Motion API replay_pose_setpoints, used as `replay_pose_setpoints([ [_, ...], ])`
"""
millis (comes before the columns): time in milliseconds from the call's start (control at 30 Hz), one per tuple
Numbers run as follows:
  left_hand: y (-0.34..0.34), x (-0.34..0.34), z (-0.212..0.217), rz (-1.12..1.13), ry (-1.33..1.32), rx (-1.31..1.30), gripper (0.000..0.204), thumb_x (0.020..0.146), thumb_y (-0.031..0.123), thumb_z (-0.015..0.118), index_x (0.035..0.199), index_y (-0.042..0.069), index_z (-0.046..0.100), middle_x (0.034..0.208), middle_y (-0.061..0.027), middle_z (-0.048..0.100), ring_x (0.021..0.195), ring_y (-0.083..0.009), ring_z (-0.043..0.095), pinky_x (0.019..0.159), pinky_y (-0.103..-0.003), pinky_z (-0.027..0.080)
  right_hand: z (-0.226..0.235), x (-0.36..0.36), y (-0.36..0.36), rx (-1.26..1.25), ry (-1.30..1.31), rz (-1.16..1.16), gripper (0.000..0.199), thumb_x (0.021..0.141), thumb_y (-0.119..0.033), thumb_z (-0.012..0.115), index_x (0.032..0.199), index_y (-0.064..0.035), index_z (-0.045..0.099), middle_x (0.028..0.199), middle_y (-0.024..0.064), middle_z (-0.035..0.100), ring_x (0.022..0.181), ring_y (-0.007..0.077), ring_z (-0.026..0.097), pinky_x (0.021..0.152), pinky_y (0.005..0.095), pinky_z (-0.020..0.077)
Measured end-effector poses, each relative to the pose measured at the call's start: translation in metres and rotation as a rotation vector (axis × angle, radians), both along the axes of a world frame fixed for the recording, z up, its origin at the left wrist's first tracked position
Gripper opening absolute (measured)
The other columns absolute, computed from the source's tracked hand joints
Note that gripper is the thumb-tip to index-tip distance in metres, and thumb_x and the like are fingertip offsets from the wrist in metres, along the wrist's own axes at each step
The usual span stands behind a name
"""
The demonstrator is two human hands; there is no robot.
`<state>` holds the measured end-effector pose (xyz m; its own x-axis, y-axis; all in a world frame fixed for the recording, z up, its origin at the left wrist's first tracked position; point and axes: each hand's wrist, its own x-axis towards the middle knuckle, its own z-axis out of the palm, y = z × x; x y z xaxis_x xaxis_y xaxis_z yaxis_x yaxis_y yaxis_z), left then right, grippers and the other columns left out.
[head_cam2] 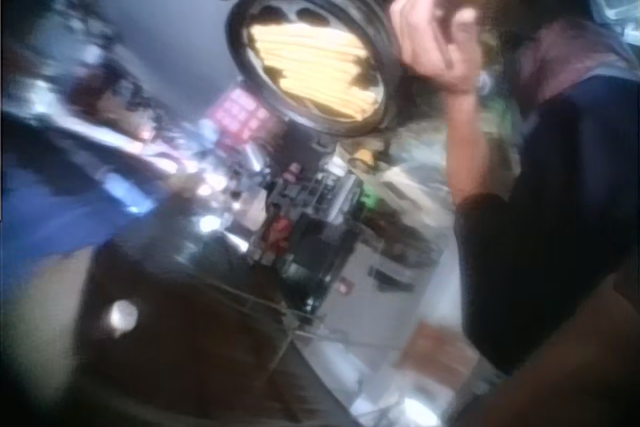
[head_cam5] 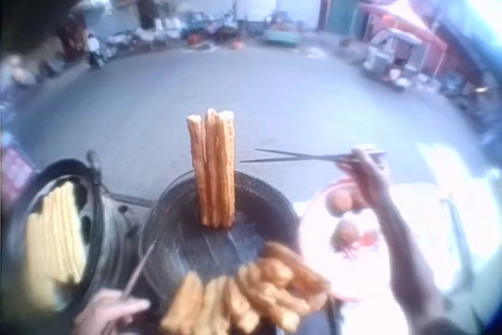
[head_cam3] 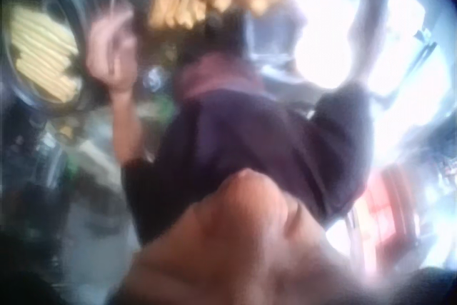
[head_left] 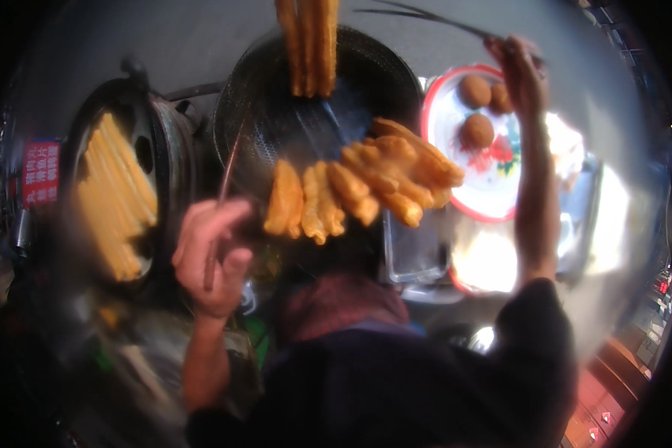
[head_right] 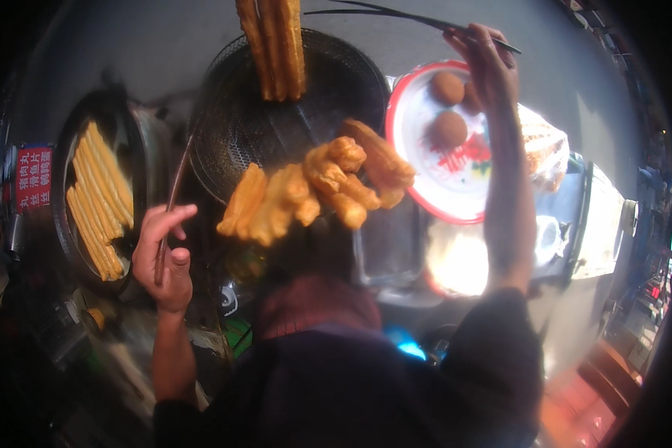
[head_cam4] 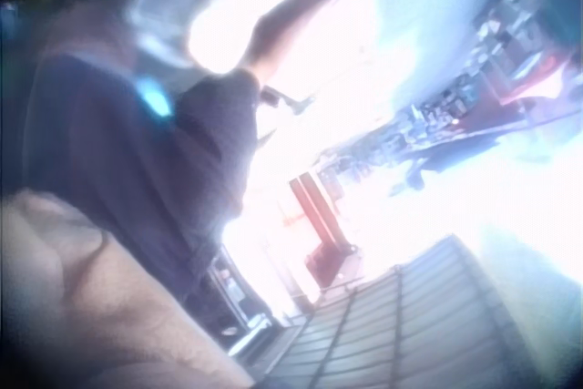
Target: The person prepares and fries dough sticks on a street stall, using a knife to cut dough strips, pressing them together by hand, and using long chopsticks to flip and remove the fried dough from a large pot of oil.
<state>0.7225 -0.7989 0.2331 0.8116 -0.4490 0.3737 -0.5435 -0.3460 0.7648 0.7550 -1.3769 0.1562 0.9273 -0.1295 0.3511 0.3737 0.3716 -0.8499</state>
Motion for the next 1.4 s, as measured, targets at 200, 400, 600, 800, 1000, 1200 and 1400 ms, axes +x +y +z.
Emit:
replay_pose_setpoints([
  [200,-0.011,0.089,-0.014,0.182,0.31,-0.44,0.046,0.113,0.034,0.04,0.127,-0.002,0.064,0.106,-0.0135,0.073,0.091,-0.0158,0.065,0.075,-0.028,0.045,-0.011,0.035,0.004,-0.077,-0.012,-0.18,0.025,0.105,-0.014,0.06,0.119,0.0066,0.061,0.116,0.0231,0.068,0.117,0.0384,0.067,0.111,0.0474,0.0521],
  [400,-0.074,0.2,-0.048,0.196,0.434,-0.557,0.03,0.11,0.026,0.051,0.122,0.0,0.055,0.109,-0.0182,0.071,0.084,-0.015,0.065,0.065,-0.023,0.047,-0.025,0.094,0.02,-0.13,0.005,-0.184,0.026,0.105,-0.022,0.062,0.117,0.0015,0.062,0.115,0.0188,0.069,0.116,0.0303,0.068,0.11,0.0442,0.0522],
  [600,-0.098,0.26,-0.085,0.091,0.652,-0.608,0.035,0.11,0.031,0.049,0.121,-0.001,0.057,0.109,-0.0195,0.072,0.083,-0.0177,0.067,0.063,-0.025,0.046,-0.039,0.15,0.047,-0.111,0.09,-0.131,0.027,0.105,-0.023,0.062,0.115,0.0021,0.062,0.113,0.0197,0.07,0.115,0.0304,0.068,0.106,0.0417,0.0556],
  [800,-0.079,0.254,-0.083,0.056,0.744,-0.687,0.032,0.11,0.027,0.049,0.119,-0.002,0.06,0.111,-0.0234,0.073,0.085,-0.0205,0.069,0.064,-0.025,0.046,-0.034,0.157,0.072,-0.097,0.133,-0.122,0.03,0.102,-0.022,0.066,0.118,0.0029,0.063,0.111,0.021,0.072,0.106,0.0327,0.072,0.097,0.0423,0.0606],
  [1000,-0.044,0.183,-0.061,0.063,0.706,-0.702,0.029,0.108,0.024,0.051,0.118,-0.002,0.061,0.11,-0.0241,0.074,0.085,-0.0216,0.069,0.067,-0.027,0.044,-0.002,0.106,0.1,-0.248,0.026,-0.063,0.026,0.102,-0.021,0.066,0.116,0.0014,0.065,0.105,0.0212,0.075,0.101,0.0336,0.075,0.096,0.0438,0.0605],
  [1200,-0.021,0.092,-0.051,0.147,0.646,-0.667,0.027,0.108,0.02,0.047,0.119,-0.001,0.061,0.111,-0.0242,0.074,0.085,-0.0195,0.067,0.071,-0.027,0.042,0.016,0.044,0.13,-0.295,-0.078,0.066,0.02,0.106,-0.015,0.058,0.12,-0.0022,0.066,0.113,0.0217,0.074,0.114,0.0379,0.07,0.096,0.046,0.0617],
  [1400,0.0,-0.005,-0.042,0.167,0.493,-0.51,0.026,0.109,0.017,0.045,0.121,-0.001,0.06,0.11,-0.0212,0.074,0.085,-0.0148,0.066,0.072,-0.026,0.044,0.009,-0.025,0.102,-0.386,-0.13,0.184,0.02,0.107,-0.013,0.055,0.119,-0.0013,0.065,0.109,0.0203,0.071,0.11,0.0403,0.071,0.092,0.0493,0.0627],
])
